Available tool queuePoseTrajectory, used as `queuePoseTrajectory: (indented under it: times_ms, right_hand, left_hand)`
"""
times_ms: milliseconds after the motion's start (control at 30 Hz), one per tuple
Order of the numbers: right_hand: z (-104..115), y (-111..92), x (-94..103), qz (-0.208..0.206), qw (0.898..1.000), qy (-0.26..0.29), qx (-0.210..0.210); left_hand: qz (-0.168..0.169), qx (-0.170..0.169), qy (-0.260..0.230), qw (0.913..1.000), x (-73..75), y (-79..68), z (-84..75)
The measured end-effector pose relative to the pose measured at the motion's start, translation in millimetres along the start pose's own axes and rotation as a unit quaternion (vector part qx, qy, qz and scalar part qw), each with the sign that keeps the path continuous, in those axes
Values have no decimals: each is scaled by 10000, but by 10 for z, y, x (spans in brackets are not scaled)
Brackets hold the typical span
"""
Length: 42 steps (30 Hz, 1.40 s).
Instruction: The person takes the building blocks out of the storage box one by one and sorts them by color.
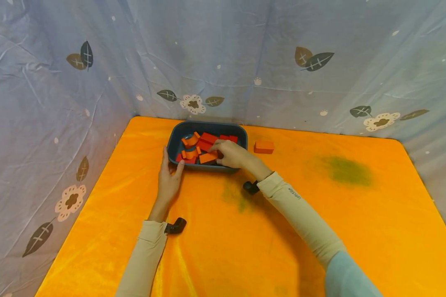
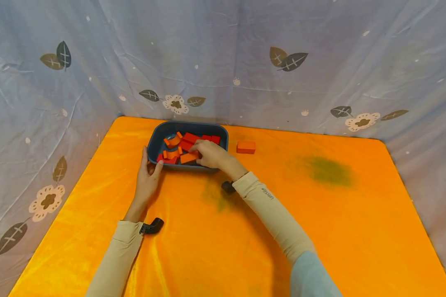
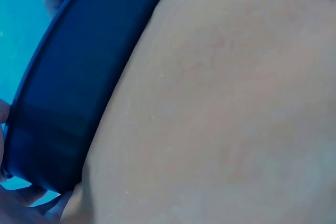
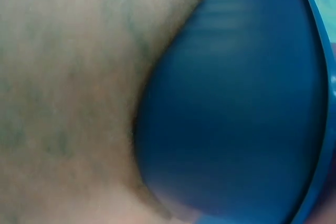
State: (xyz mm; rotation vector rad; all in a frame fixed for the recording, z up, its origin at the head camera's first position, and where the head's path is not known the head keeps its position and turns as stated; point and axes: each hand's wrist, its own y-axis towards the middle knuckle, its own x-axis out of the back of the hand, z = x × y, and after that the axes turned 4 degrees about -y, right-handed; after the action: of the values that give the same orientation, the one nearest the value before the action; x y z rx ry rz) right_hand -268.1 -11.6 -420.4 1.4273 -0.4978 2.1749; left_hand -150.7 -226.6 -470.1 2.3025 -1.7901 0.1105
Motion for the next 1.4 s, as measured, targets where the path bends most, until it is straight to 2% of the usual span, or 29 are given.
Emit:
queuePoseTrajectory:
  times_ms: [33, 100, 333, 600, 700, 967, 1167, 1400]
  right_hand:
    - [-15, -12, 8, 1, 10000, 49, -21]
    - [-44, -37, 27, -14, 10000, 79, -38]
    - [-93, -151, 133, -109, 9999, -54, 46]
    - [-163, -233, 214, -324, 9994, -44, 58]
    - [-195, -266, 249, -411, 9991, 45, 138]
    - [-265, -346, 335, -459, 9988, -118, -76]
    - [-266, -411, 422, -454, 9988, -51, -184]
    - [-316, -492, 504, -584, 9976, -229, -300]
  left_hand:
    - [-7, 14, -1, 10000, -7, 3, 0]
    - [-55, -15, 49, 10000, -18, 27, 103]
    - [-34, -80, 31, 10000, -9, 25, 99]
    - [127, 17, -96, 9999, 2, -69, -229]
    - [118, 33, -73, 9999, 1, -68, -234]
    - [-48, -29, 26, 10000, 15, 31, 87]
    - [-132, -93, 119, 9998, 2, 24, 103]
    - [-107, -134, 55, 9998, -11, 27, 118]
